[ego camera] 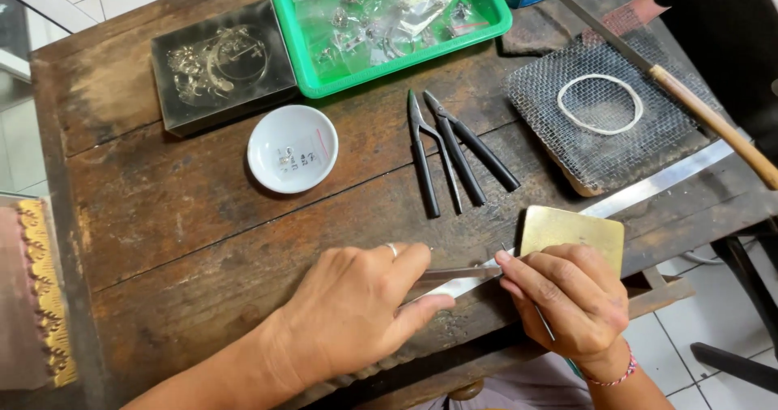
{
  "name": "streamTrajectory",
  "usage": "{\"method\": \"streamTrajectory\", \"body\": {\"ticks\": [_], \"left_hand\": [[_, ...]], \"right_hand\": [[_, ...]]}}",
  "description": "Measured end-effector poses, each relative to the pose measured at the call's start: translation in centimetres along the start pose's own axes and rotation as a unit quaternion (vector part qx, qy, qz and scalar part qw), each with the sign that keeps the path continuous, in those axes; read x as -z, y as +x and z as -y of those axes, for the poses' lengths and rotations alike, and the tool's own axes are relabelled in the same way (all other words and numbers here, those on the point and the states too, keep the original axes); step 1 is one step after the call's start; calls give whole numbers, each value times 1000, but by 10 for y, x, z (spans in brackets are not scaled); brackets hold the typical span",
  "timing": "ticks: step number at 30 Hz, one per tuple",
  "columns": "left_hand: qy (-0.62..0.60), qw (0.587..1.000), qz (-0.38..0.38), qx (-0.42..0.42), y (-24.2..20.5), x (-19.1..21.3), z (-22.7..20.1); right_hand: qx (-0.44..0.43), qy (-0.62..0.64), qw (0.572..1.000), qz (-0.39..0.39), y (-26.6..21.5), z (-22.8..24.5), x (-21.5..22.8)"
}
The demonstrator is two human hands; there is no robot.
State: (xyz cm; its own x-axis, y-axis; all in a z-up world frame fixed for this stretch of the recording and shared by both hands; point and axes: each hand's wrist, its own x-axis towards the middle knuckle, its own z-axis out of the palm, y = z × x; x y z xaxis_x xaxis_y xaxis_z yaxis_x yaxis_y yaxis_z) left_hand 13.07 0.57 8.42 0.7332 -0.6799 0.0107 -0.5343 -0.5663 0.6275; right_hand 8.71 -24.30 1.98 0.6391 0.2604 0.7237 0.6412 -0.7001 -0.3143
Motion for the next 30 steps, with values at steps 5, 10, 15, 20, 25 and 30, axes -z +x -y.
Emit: {"method": "streamTrajectory", "body": {"ticks": [5, 10, 15, 20, 25, 30], "left_hand": [[43, 998, 29, 38, -29, -9, 1], [68, 997, -19, 7, -45, -17, 6], [62, 997, -29, -19, -47, -16, 8], [77, 995, -36, -45, -50, -20, 18], [102, 991, -55, -62, -53, -22, 18], [102, 989, -80, -70, -57, -25, 19]], "right_hand": [[-2, 9, 1000, 6, -1, -1, -1], [-17, -24, 999, 28, 0, 3, 2], [-37, -19, 997, 65, 14, 10, 15], [-46, -64, 995, 64, 6, -5, 31], [-71, -55, 991, 101, 9, -20, 41], [-62, -27, 989, 132, -6, -37, 43]]}}
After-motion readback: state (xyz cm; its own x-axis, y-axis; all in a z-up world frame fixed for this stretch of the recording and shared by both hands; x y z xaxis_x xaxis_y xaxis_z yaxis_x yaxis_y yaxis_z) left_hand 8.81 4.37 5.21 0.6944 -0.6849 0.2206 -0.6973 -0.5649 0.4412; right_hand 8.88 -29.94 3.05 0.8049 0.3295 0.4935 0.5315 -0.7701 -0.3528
